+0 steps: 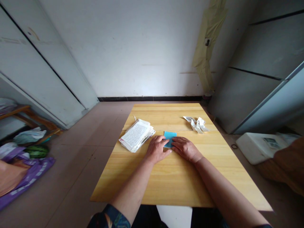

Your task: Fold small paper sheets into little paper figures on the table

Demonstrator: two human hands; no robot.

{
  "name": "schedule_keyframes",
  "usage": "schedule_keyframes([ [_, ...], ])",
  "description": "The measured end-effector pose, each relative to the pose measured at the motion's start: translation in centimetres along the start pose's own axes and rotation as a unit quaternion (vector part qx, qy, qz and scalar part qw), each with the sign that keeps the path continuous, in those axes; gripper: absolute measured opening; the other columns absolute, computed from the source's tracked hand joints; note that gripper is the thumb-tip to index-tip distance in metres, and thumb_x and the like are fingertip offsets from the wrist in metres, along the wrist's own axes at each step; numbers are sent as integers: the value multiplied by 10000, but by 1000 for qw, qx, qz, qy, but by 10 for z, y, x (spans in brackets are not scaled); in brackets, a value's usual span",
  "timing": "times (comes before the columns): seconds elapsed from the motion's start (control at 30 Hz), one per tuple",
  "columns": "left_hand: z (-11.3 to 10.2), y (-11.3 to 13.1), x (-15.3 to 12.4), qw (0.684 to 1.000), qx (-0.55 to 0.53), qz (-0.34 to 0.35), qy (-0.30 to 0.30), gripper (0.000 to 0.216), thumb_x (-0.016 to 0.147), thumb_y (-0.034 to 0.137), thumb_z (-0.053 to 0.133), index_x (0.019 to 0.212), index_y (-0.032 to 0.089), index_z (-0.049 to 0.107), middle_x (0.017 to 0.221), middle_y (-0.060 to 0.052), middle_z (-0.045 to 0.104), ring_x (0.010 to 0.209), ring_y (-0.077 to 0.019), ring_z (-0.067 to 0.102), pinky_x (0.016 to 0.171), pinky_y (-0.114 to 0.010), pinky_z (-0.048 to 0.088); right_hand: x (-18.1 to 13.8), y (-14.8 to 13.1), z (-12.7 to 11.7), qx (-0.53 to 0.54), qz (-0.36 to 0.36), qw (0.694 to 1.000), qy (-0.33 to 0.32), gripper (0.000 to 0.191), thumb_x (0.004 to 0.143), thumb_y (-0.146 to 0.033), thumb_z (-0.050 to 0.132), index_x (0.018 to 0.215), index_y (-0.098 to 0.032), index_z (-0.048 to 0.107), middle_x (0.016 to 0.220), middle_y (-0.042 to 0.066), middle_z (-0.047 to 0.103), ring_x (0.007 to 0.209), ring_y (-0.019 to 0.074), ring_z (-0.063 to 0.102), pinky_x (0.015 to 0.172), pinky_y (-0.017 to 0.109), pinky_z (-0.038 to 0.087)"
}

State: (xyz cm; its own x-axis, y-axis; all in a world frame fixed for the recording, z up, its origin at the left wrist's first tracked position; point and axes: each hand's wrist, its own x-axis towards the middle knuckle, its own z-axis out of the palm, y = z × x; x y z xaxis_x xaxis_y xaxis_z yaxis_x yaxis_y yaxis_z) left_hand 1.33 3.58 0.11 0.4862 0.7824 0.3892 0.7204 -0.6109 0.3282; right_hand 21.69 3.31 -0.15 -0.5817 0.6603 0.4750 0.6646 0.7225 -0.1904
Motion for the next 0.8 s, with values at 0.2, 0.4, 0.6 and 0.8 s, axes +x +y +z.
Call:
schedule_keyframes([
  [0.2,2,-2,2,1000,-4,-6,14,216,780,197,638,991,231,672,1061,-43,630,996,-206,557,914,-374,451,1,-3,-1,-12,27,1000,9,294,959,-265,392,798,-181,623,833,85,686,785,177,644,735,308,507],
  [0.4,5,-5,3,997,-54,18,45,129,807,133,582,836,212,680,979,-30,686,976,-183,584,885,-339,478,-1,-5,-8,-9,106,994,-24,364,979,-327,312,815,-180,602,718,57,648,662,154,606,634,249,450],
  [0.6,5,-5,2,995,-93,3,43,144,838,153,549,855,217,677,906,-32,702,885,-173,623,844,-334,491,-4,-1,-13,85,97,992,-5,270,877,-436,513,975,-204,611,876,62,673,801,190,631,740,303,480],
  [0.8,5,-7,3,997,-51,-36,39,147,856,178,536,833,205,678,803,-29,695,797,-169,621,763,-292,482,-5,11,-1,121,161,978,46,179,875,-344,522,872,-212,643,788,53,651,742,177,618,682,285,499],
])
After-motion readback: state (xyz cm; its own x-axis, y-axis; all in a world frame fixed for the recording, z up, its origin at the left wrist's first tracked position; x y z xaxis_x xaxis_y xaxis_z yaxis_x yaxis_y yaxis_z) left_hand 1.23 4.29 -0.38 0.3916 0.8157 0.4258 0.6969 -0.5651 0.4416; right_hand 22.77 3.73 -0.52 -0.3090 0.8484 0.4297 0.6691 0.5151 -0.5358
